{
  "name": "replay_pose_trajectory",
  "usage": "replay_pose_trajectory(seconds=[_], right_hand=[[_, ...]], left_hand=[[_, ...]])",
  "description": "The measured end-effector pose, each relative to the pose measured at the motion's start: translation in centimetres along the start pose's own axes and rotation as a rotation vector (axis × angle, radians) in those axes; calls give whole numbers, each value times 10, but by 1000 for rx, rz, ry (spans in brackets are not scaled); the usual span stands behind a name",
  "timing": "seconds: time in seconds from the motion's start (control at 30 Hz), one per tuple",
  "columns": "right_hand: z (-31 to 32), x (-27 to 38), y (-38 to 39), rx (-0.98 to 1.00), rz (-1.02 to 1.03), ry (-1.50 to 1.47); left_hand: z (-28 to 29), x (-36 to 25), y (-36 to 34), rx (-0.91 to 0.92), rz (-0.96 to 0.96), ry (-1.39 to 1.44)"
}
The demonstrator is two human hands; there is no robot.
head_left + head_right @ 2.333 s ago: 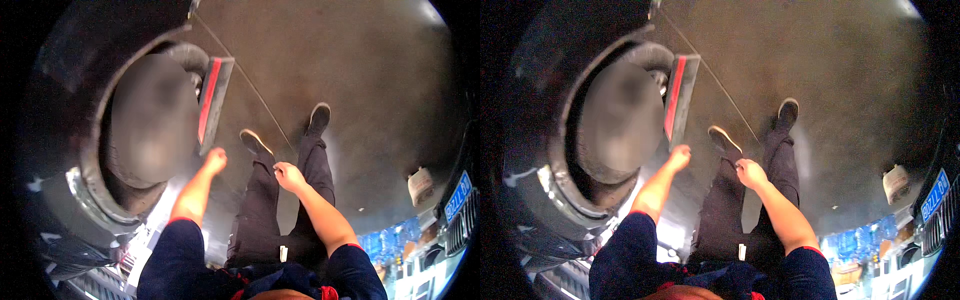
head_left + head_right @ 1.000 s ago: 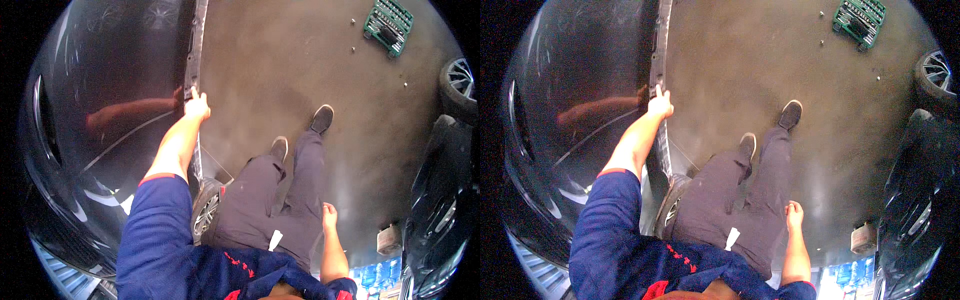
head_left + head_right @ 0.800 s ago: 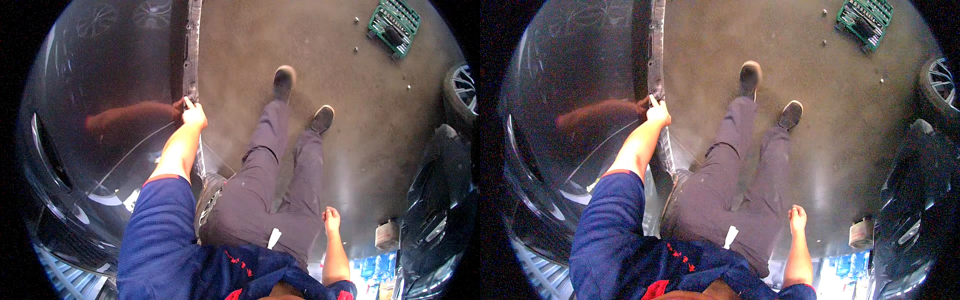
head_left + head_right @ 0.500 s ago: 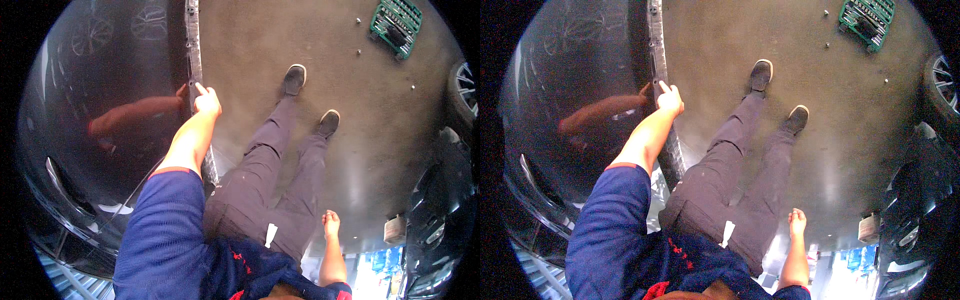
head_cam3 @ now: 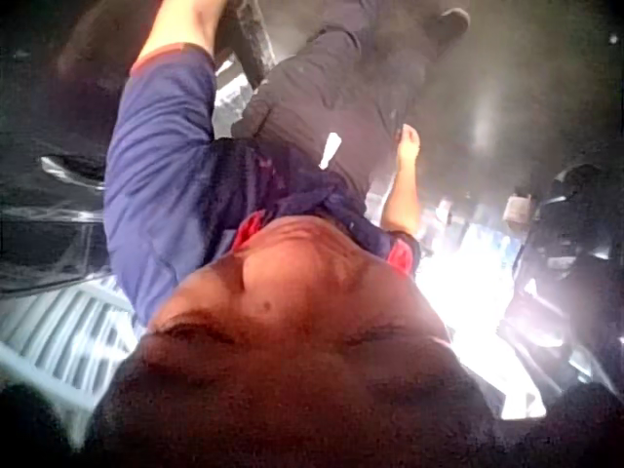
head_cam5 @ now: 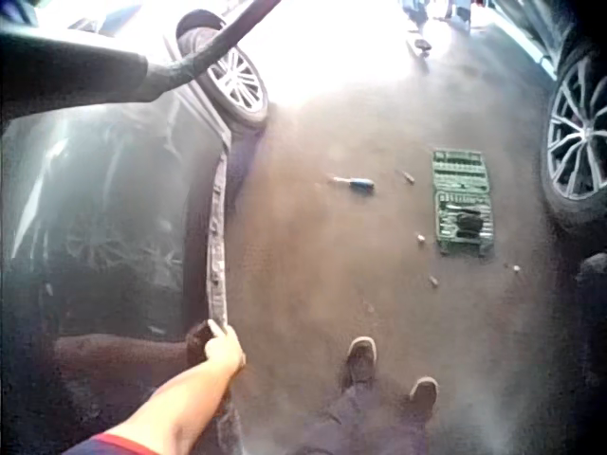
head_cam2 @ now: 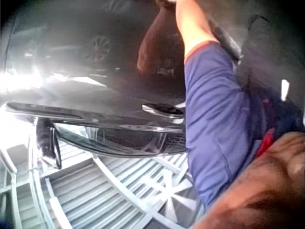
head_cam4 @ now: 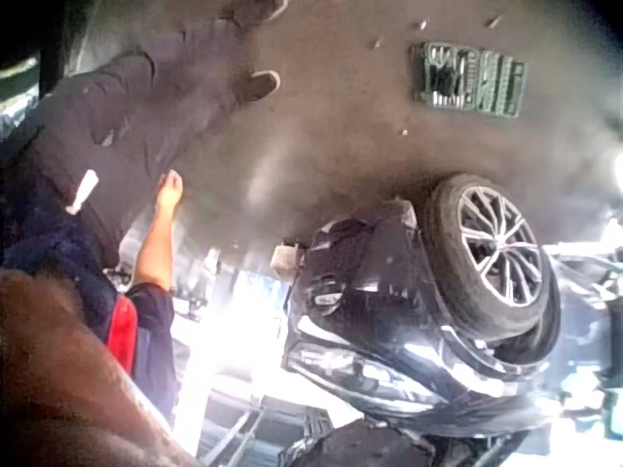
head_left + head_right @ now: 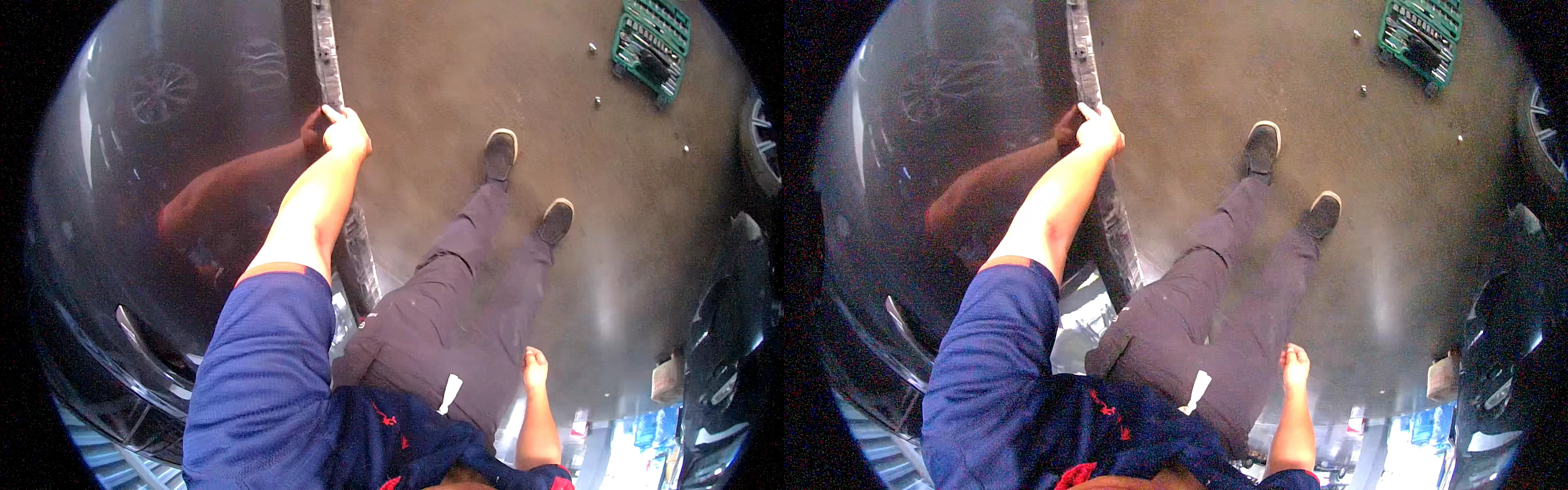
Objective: The person removes clips from a car trim panel by hand, rests the panel against a car tire, touches the vehicle's body panel, and walks through the workshop into a storage room.
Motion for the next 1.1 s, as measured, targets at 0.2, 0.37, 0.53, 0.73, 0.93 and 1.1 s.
replay_pose_trajectory(seconds=[0.2, 0.37, 0.53, 0.73, 0.93, 1.1], right_hand=[[1, 20, 2, -36, -82, -17], [8, 25, -2, -24, -77, -86], [-7, 52, 1, -35, -91, -10], [-19, 94, 23, -86, -124, -20], [-22, 139, 28, -110, -13, 32], [-8, 141, -2, -6, 4, -304]], left_hand=[[15, 0, -39, 253, 56, 48], [89, 1, -86, -106, -76, -3], [98, 40, -150, 119, 157, 27], [185, 27, -178, -182, -64, 25], [226, 56, -258, 109, 30, -30], [280, 27, -240, -152, -119, 56]])
Point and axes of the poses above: each hand's wrist, its own y-axis away from the middle knuckle, its own z-axis out of the back of the hand, x = y × z, the point moved 5 cm from there along -y, towards the middle knuckle, and after that the axes turned 9 degrees about -z, right-handed, at the moved point
